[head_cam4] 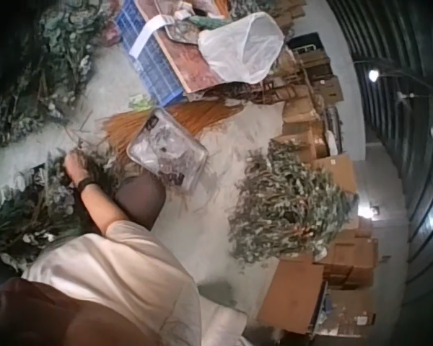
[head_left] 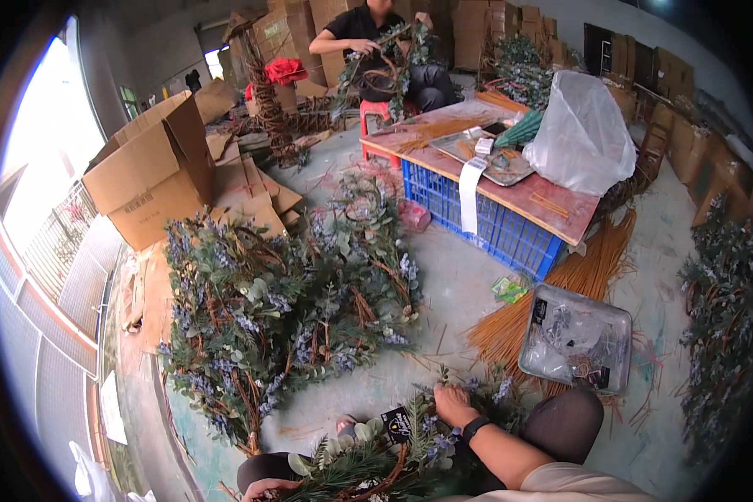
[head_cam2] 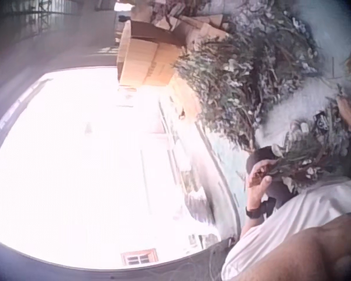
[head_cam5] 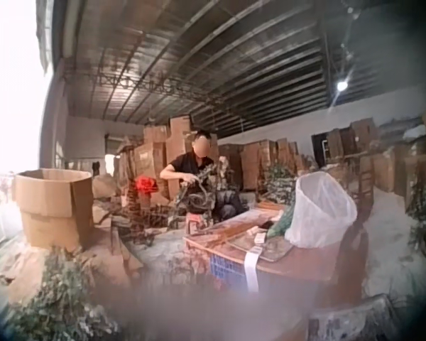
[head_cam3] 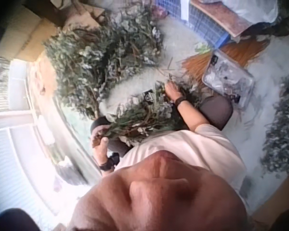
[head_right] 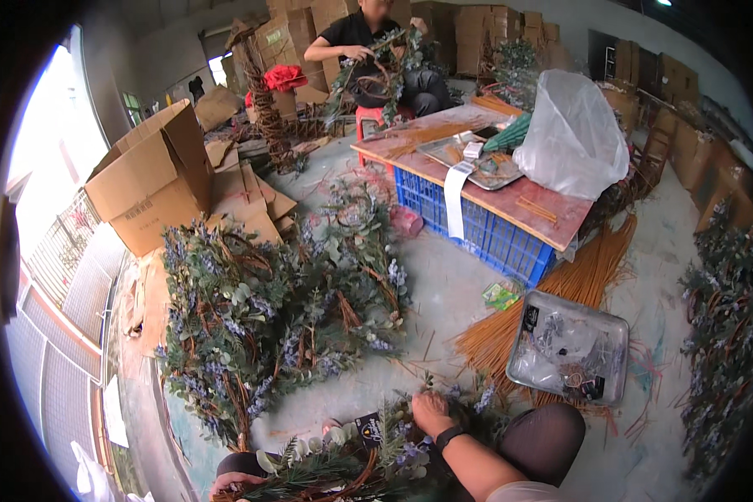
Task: Assembling and bundling artificial plant branches and leaves in a workshop setting.
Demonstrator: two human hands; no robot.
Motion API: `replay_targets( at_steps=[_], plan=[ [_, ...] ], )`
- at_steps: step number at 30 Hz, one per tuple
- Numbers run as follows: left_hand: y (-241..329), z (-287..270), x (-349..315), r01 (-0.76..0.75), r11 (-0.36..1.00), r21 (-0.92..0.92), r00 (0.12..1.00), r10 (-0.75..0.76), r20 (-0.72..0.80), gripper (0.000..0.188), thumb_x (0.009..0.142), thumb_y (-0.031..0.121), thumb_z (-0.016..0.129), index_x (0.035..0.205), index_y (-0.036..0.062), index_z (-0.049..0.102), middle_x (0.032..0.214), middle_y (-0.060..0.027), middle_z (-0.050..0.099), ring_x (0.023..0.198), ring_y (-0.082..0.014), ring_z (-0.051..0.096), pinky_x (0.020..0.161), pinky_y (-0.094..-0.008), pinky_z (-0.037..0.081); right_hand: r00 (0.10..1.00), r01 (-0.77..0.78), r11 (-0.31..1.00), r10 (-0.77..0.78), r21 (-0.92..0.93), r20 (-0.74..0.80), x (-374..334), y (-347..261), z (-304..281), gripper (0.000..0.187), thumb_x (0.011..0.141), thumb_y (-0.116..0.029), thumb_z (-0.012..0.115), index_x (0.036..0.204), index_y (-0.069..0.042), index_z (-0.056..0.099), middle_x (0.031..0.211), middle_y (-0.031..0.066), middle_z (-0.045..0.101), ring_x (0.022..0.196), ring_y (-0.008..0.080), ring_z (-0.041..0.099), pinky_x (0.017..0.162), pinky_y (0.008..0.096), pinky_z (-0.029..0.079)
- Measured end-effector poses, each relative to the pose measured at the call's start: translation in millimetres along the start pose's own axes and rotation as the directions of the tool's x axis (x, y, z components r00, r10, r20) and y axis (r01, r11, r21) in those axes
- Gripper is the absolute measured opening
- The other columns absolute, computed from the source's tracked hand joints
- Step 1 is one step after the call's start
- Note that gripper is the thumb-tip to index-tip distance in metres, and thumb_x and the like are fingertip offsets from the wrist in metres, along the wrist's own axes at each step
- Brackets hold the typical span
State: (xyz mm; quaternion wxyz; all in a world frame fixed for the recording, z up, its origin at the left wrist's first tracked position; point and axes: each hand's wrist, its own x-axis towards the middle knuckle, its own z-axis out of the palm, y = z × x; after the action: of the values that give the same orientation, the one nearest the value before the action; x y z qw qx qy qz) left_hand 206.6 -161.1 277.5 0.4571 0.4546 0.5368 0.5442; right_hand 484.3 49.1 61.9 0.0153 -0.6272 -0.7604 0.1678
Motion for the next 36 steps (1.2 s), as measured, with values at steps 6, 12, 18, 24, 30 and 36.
replay_targets(
  at_steps=[6,12,18,24,30,36],
  plan=[
    [-1.1,1.2,9.4,-0.055,0.998,0.021,0.998,0.054,0.033,0.045,0.076,0.028,0.063,0.107,-0.0008,0.048,0.101,-0.0132,0.055,0.093,-0.0205,0.052,0.082,-0.0329,0.042,0.991,-0.129,0.991,0.13,0.027,-0.026,8.6,7.9,14.4,0.02,0.074,-0.007,0.049,0.089,0.002,0.056,0.087,0.0208,0.059,0.085,0.033,0.057,0.071,0.0416,0.047],
    [-2.8,5.2,9.6,-0.07,0.997,0.014,0.997,0.07,0.03,0.046,0.076,0.027,0.063,0.108,-0.0007,0.047,0.1,-0.0135,0.055,0.092,-0.0212,0.053,0.082,-0.0339,0.043,0.947,-0.258,0.958,0.225,0.124,0.228,19.0,16.3,10.0,0.028,0.077,-0.01,0.048,0.103,0.0,0.051,0.092,0.019,0.059,0.093,0.0323,0.055,0.075,0.0414,0.045],
    [3.0,9.9,11.5,-0.038,0.999,0.009,0.999,0.038,0.012,0.046,0.076,0.028,0.064,0.108,-0.0008,0.048,0.1,-0.0122,0.056,0.092,-0.02,0.052,0.082,-0.0323,0.042,0.958,-0.247,0.905,0.282,0.346,-0.054,8.6,15.0,15.0,0.027,0.073,-0.007,0.048,0.1,-0.004,0.052,0.086,0.0179,0.06,0.083,0.0359,0.056,0.072,0.0432,0.045],
    [4.0,10.8,13.2,-0.073,0.996,0.06,0.997,0.072,0.024,0.046,0.076,0.032,0.063,0.106,-0.0008,0.05,0.099,-0.01,0.056,0.091,-0.0178,0.052,0.081,-0.0308,0.042,0.983,-0.092,0.881,0.155,0.464,-0.098,7.0,21.0,12.4,0.024,0.071,-0.004,0.044,0.093,-0.006,0.054,0.082,0.0212,0.058,0.08,0.038,0.055,0.067,0.046,0.042],
    [7.0,14.2,10.0,-0.027,0.999,0.027,1.0,0.027,-0.001,0.047,0.076,0.032,0.062,0.108,-0.0005,0.048,0.099,-0.0102,0.055,0.092,-0.0178,0.051,0.082,-0.0312,0.041,0.989,0.094,0.914,-0.039,0.395,-0.145,5.2,16.1,7.9,0.02,0.072,-0.006,0.045,0.09,-0.005,0.054,0.081,0.0209,0.058,0.079,0.0379,0.055,0.068,0.0457,0.042],
    [7.5,15.1,10.4,-0.027,0.999,0.046,0.999,0.028,-0.021,0.047,0.076,0.031,0.063,0.108,-0.0007,0.048,0.099,-0.0107,0.055,0.092,-0.0185,0.051,0.082,-0.0316,0.041,0.999,0.039,0.893,-0.025,0.448,-0.038,11.2,21.0,15.5,0.026,0.071,-0.007,0.047,0.096,-0.006,0.055,0.087,0.0207,0.058,0.085,0.0374,0.055,0.072,0.0436,0.043]
  ],
)
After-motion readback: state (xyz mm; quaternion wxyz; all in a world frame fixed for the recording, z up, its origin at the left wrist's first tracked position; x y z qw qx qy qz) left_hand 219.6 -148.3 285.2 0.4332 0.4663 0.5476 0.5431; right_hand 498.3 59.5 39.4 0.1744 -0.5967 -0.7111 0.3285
